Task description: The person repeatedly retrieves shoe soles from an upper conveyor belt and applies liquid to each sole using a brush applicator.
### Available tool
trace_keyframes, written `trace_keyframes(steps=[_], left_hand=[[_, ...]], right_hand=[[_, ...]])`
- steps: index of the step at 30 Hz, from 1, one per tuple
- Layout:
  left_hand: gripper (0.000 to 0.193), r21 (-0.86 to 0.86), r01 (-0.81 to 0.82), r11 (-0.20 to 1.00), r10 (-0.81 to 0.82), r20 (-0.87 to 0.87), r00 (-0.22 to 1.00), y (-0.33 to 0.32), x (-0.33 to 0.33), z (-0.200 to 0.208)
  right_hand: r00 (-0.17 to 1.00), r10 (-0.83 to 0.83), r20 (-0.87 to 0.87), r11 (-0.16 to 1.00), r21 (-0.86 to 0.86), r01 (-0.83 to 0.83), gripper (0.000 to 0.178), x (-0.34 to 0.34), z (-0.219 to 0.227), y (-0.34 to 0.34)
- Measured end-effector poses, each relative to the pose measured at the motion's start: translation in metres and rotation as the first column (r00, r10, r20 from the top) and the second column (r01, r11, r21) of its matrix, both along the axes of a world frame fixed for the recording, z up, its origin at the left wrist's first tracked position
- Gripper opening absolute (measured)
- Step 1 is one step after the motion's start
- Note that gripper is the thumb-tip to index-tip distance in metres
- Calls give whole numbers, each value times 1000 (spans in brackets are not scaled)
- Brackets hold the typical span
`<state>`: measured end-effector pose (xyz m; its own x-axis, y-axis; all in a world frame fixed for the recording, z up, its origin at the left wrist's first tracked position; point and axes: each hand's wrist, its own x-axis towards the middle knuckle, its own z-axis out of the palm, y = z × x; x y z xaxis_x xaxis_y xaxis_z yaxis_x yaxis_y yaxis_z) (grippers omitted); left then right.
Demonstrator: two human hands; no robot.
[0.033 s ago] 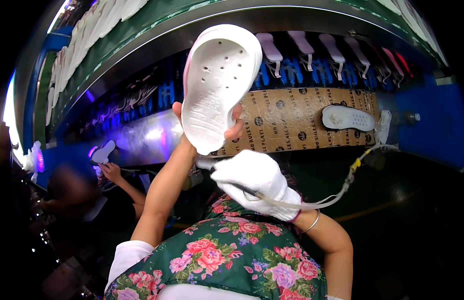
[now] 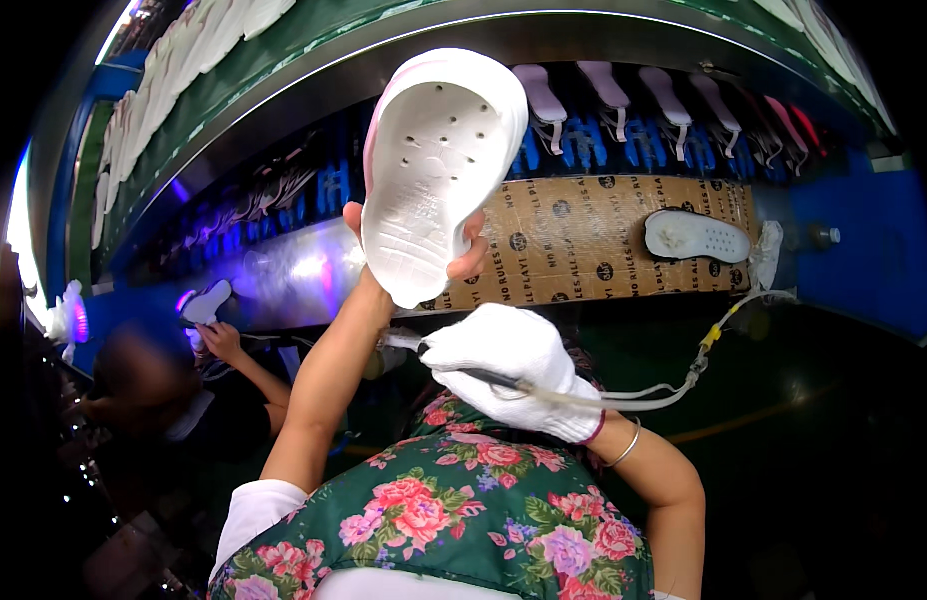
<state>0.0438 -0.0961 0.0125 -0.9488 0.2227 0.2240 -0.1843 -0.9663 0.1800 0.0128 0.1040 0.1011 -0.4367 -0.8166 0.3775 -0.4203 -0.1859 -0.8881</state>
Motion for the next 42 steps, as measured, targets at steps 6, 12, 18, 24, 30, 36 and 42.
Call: trace_keyframes(steps=[6,12,18,24,30,36,42], left_hand=[[96,-53,121,991,-124,-66,990,-8,-1,5],[95,-51,120,991,-122,-44,992,-14,-9,15],[105,-210,24,977,-24,5,1000,-15,-15,17],[108,-198,-82,977,89,31,996,-13,-5,14],[101,-49,-133,990,141,219,966,-7,20,17],[85,-269,-233,935,306,273,912,21,47,30],[93,-237,-332,913,404,406,820,15,47,32]], right_hand=[[980,-192,-57,980,41,195,20,-9,12,-1],[992,7,-128,1000,8,-6,25,15,1,-5],[968,-245,49,969,-22,247,23,1,5,-9],[866,-180,466,984,79,161,20,5,-2,-6],[740,-121,662,979,204,-23,19,-2,4,-2],[932,-341,-123,939,-13,342,22,-49,23,-14],[907,-292,-303,956,-123,266,19,-51,33,-16]])
